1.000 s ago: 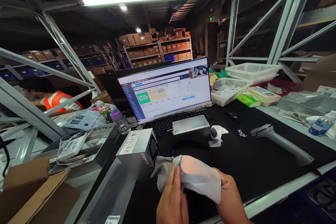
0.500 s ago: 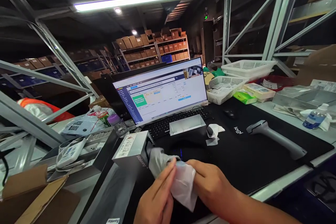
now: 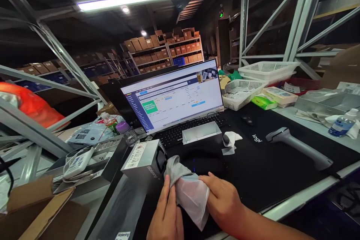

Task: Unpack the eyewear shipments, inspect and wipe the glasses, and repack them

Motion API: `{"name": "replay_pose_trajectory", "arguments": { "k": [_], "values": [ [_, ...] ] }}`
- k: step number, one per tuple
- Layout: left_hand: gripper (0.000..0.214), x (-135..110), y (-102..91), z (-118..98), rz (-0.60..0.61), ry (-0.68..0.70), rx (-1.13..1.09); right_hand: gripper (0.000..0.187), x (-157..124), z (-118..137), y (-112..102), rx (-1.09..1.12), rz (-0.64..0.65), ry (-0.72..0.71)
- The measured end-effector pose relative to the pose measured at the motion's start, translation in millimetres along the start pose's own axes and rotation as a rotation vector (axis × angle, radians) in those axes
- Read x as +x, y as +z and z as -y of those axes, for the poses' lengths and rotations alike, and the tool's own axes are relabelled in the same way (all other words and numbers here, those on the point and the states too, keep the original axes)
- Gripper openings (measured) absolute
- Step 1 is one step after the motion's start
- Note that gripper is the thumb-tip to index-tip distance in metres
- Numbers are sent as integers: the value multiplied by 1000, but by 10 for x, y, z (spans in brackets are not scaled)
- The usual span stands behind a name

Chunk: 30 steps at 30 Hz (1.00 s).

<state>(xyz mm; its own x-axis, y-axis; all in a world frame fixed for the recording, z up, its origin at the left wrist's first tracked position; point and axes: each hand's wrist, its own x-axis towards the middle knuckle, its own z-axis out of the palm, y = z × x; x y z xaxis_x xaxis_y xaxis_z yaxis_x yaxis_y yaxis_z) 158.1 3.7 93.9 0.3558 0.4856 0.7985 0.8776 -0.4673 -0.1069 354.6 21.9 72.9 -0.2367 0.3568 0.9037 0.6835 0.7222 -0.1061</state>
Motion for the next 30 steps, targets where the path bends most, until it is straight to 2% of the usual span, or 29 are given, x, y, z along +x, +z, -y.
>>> {"name": "replay_pose_trajectory", "arguments": {
  "k": [5,9,15,19,21,25,28,30],
  "values": [
    [56,-11,49,-20,102,46,-188,33,48,186,39,-172,-103,35],
    [62,-85,58,40,141,122,-314,34,99,225,110,-171,-96,10],
    [63,-125,110,-29,127,71,-375,25,222,202,238,-3,-51,267],
    [61,-37,117,-86,109,50,-431,25,201,235,268,-17,-95,375],
    [62,18,84,-68,82,26,-471,27,164,225,238,-52,-128,337],
    [60,88,18,-42,98,-85,-601,25,150,162,78,-169,-145,158],
    [61,106,47,-107,101,30,-649,28,235,147,2,-229,-143,145],
    [63,110,88,-150,82,83,-643,27,293,161,30,-235,-127,175]
  ]
}}
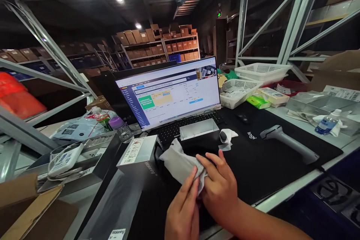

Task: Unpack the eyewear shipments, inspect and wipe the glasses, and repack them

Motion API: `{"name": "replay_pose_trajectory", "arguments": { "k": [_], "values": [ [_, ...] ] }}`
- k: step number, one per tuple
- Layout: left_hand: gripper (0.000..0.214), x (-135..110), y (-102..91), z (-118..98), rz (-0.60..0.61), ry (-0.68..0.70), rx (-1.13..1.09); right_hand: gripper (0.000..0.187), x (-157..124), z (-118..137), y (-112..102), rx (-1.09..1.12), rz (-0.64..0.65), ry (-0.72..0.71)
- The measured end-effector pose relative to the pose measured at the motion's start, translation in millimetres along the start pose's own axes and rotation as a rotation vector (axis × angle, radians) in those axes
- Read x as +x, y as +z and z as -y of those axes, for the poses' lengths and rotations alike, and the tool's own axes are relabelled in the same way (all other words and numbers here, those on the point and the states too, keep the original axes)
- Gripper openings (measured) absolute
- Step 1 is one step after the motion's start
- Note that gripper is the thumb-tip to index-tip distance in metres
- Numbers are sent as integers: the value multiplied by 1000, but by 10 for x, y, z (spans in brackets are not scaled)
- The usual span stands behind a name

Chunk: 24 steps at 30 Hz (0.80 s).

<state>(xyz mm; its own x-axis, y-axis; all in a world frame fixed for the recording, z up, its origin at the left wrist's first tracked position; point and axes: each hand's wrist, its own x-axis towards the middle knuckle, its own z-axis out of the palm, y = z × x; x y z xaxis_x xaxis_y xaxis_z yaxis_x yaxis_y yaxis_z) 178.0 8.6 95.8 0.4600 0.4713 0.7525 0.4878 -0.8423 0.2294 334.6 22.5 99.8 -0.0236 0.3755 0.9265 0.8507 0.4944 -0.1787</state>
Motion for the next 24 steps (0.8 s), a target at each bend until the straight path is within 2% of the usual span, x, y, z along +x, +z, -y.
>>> {"name": "replay_pose_trajectory", "arguments": {
  "k": [2,4,7,10,13,15,17,20,24],
  "values": [
    [63,-10,26,12,-27,-52,7,26,3,35,76,29,23,16],
    [59,-55,13,37,-59,-165,-27,26,-38,51,159,100,60,2],
    [52,-178,-26,58,-122,-352,-158,18,-102,12,224,238,192,-54],
    [47,-298,-27,33,-96,-406,-255,3,-54,-90,185,359,467,-136],
    [43,-342,-29,-7,-117,-471,-313,16,123,-217,94,414,770,-197],
    [41,-325,-67,-16,-89,-520,-355,14,271,-291,41,430,879,-203],
    [38,-287,-129,-13,-49,-564,-388,8,408,-344,11,500,916,-149],
    [35,-229,-203,-28,-112,-671,-426,14,536,-381,17,690,879,37],
    [62,-201,-220,-119,-250,-718,-523,15,512,-398,87,852,813,228]
  ]
}}
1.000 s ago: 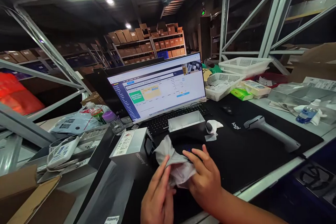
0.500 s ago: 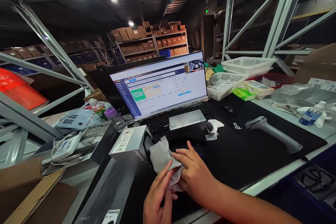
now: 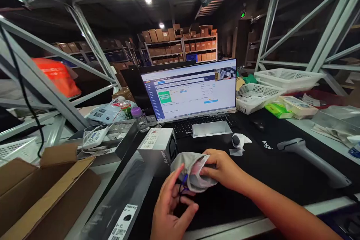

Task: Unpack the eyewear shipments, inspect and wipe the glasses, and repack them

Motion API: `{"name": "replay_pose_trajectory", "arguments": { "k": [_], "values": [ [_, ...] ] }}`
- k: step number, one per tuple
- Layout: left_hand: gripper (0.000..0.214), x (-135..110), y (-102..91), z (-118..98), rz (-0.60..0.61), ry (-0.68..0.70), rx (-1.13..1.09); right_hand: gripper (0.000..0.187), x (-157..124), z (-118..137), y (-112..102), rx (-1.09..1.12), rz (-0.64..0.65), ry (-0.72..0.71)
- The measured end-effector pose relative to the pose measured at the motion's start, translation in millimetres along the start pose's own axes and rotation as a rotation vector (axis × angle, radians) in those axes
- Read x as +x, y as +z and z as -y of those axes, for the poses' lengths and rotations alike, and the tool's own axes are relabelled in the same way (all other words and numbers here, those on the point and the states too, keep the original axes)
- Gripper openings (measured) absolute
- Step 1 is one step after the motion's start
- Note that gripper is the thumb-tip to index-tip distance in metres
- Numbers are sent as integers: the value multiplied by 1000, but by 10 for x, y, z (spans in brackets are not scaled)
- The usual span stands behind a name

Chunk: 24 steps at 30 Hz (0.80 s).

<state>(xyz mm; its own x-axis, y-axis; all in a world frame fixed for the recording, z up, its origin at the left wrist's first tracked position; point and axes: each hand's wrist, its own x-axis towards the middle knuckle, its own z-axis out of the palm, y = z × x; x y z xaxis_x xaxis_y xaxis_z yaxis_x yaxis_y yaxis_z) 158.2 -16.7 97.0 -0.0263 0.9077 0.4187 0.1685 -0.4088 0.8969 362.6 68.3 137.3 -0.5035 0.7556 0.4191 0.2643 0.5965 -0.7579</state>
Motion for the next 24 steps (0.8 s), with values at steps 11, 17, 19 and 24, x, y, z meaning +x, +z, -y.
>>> {"name": "replay_pose_trajectory", "arguments": {
  "k": [11,17,19,24],
  "values": [
    [47,-56,-164,58,-32,-342,-136,18,-117,-145,161,129,-59,123],
    [52,-52,-117,110,122,-429,-148,16,-252,-163,247,1,-51,88],
    [47,-70,-82,117,175,-395,-113,17,-313,-188,294,-26,-59,79],
    [38,-126,-7,81,230,-339,75,22,-428,-225,378,-105,-33,69]
  ]
}}
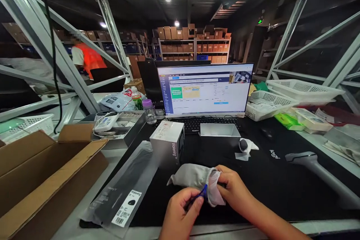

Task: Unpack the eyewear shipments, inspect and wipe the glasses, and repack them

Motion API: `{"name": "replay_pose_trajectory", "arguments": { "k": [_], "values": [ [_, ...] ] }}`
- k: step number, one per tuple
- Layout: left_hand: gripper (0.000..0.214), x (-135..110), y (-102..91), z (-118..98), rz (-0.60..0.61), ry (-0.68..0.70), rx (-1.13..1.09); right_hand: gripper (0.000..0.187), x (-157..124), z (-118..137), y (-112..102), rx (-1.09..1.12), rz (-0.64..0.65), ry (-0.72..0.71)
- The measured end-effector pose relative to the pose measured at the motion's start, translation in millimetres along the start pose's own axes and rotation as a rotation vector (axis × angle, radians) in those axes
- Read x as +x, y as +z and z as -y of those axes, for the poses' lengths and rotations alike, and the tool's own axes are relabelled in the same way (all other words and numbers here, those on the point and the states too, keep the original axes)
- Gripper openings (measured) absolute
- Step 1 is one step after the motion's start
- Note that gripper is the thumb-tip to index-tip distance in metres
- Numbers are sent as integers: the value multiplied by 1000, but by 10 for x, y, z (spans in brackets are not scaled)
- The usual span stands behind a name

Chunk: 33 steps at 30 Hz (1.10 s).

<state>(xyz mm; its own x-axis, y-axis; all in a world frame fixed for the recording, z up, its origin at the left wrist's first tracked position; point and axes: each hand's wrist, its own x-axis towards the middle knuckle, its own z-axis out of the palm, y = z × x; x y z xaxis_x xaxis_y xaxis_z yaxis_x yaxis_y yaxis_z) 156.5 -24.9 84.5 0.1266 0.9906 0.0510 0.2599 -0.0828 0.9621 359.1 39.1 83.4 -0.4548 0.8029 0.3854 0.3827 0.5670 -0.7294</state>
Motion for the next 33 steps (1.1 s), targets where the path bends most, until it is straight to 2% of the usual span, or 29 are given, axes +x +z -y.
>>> {"name": "replay_pose_trajectory", "arguments": {
  "k": [3,6,9,11,14,18,23,26,29,31,33],
  "values": [
    [38,-48,5,27,-22,74,80,26,-57,3,-11,-96,36,-20],
    [36,-108,-30,134,-28,134,139,24,-127,-39,-7,-317,55,-54],
    [36,-156,-79,262,-15,157,209,19,-156,-157,52,-546,61,-111],
    [35,-170,-107,312,12,151,277,19,-111,-252,89,-588,75,-118],
    [30,-160,-133,318,44,158,393,18,64,-353,48,-546,95,-76],
    [28,-115,-168,232,-42,236,520,18,334,-343,-235,-415,199,-82],
    [26,-22,-269,-27,-251,540,839,16,474,-224,-685,-222,331,-115],
    [34,48,-292,-198,-358,682,1072,19,459,-213,-830,-59,334,-16],
    [40,96,-255,-266,-290,742,1125,14,388,-256,-833,119,271,151],
    [41,99,-224,-240,-217,753,1085,21,329,-299,-785,171,221,238],
    [39,72,-209,-176,-195,748,1032,30,279,-343,-731,230,180,318]
  ]
}}
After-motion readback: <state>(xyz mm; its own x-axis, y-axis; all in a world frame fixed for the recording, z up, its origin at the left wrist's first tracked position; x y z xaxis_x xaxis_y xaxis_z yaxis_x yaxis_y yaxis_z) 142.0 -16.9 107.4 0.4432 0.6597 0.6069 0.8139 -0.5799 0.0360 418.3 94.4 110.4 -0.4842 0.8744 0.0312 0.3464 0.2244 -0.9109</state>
